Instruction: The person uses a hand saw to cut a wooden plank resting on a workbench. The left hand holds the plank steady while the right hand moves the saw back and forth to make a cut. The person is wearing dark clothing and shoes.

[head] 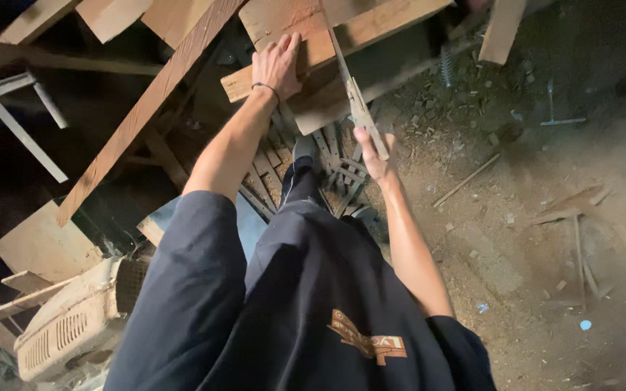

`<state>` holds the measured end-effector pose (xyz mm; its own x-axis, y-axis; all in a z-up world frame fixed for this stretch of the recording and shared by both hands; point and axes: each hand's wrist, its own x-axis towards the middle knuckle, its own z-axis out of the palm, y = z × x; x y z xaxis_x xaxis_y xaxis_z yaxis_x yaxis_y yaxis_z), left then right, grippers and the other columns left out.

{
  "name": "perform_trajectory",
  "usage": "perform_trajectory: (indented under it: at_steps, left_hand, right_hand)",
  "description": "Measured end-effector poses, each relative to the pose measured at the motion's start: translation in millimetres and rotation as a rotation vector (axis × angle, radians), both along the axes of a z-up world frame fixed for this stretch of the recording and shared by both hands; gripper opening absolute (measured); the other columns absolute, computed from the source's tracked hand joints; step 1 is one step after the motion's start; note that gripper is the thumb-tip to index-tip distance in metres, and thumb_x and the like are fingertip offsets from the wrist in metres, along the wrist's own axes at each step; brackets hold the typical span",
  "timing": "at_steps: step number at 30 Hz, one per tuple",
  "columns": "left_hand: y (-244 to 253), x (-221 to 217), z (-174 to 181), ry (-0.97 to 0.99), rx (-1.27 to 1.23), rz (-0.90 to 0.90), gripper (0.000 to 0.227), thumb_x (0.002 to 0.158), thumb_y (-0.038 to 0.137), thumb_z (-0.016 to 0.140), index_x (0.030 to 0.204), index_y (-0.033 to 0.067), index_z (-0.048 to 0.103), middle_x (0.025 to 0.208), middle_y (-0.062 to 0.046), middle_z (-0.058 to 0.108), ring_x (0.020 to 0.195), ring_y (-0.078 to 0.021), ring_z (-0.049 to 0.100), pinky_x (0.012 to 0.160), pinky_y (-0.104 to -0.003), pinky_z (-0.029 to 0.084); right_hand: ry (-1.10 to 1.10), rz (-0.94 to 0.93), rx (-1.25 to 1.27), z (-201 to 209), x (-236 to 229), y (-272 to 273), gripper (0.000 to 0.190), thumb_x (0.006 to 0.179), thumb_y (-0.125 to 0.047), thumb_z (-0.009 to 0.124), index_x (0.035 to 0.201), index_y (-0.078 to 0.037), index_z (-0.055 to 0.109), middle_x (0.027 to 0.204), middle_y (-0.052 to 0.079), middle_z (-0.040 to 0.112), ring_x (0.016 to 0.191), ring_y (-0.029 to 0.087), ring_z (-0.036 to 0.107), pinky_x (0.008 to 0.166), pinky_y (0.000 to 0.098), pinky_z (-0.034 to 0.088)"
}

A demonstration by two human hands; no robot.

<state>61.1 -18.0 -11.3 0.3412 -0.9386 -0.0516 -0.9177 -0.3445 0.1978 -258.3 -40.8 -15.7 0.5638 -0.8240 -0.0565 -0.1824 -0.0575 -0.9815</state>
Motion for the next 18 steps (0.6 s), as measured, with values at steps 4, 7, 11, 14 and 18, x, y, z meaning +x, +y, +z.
perform_trajectory:
  at_steps: [4,7,11,14,18]
  left_hand:
    - [-11,21,-6,-0.01,0.026,-0.079,0.088,0.07,0.037,0.088,0.142,0.0127,0.044,0.122,-0.008,0.059,0.11,-0.0327,0.062,0.076,-0.051,0.051]
    - [-11,24,-6,0.01,-0.031,-0.097,0.087,0.074,0.04,0.087,0.144,0.0113,0.044,0.124,-0.011,0.058,0.111,-0.0348,0.061,0.08,-0.051,0.05]
    - [-10,21,0,-0.202,-0.118,-0.143,0.091,0.063,0.047,0.083,0.136,0.0053,0.048,0.121,-0.015,0.059,0.113,-0.0332,0.058,0.088,-0.052,0.044]
    - [0,16,6,-0.026,-0.307,-0.111,0.067,0.095,0.047,0.072,0.141,0.0038,0.049,0.135,-0.017,0.056,0.123,-0.0347,0.053,0.099,-0.048,0.039]
    - [-25,-8,-2,-0.007,-0.422,0.152,0.035,0.104,0.032,0.054,0.126,0.0063,0.063,0.117,-0.016,0.065,0.11,-0.0338,0.059,0.091,-0.047,0.042]
  right_hand:
    - [0.138,0.193,0.033,10,13,4,0.049,0.096,-0.042,0.072,0.062,-0.014,0.051,0.051,-0.006,0.049,0.043,0.006,0.047,0.038,0.0273,0.036]
    - [0.095,0.178,0.031,8,27,10,0.053,0.097,-0.037,0.074,0.057,-0.014,0.048,0.048,-0.005,0.047,0.043,0.006,0.044,0.04,0.0269,0.032]
    - [0.106,0.042,0.006,3,38,21,0.054,0.098,-0.035,0.071,0.053,-0.014,0.05,0.045,-0.004,0.046,0.039,0.007,0.041,0.04,0.0292,0.027]
    - [0.097,-0.025,0.026,6,39,25,0.045,0.098,-0.029,0.068,0.06,-0.008,0.057,0.05,-0.002,0.051,0.045,0.007,0.045,0.043,0.0313,0.029]
    - [0.06,-0.098,0.001,11,38,20,0.038,0.097,-0.024,0.07,0.07,0.002,0.064,0.052,0.004,0.051,0.053,0.008,0.048,0.047,0.0339,0.035]
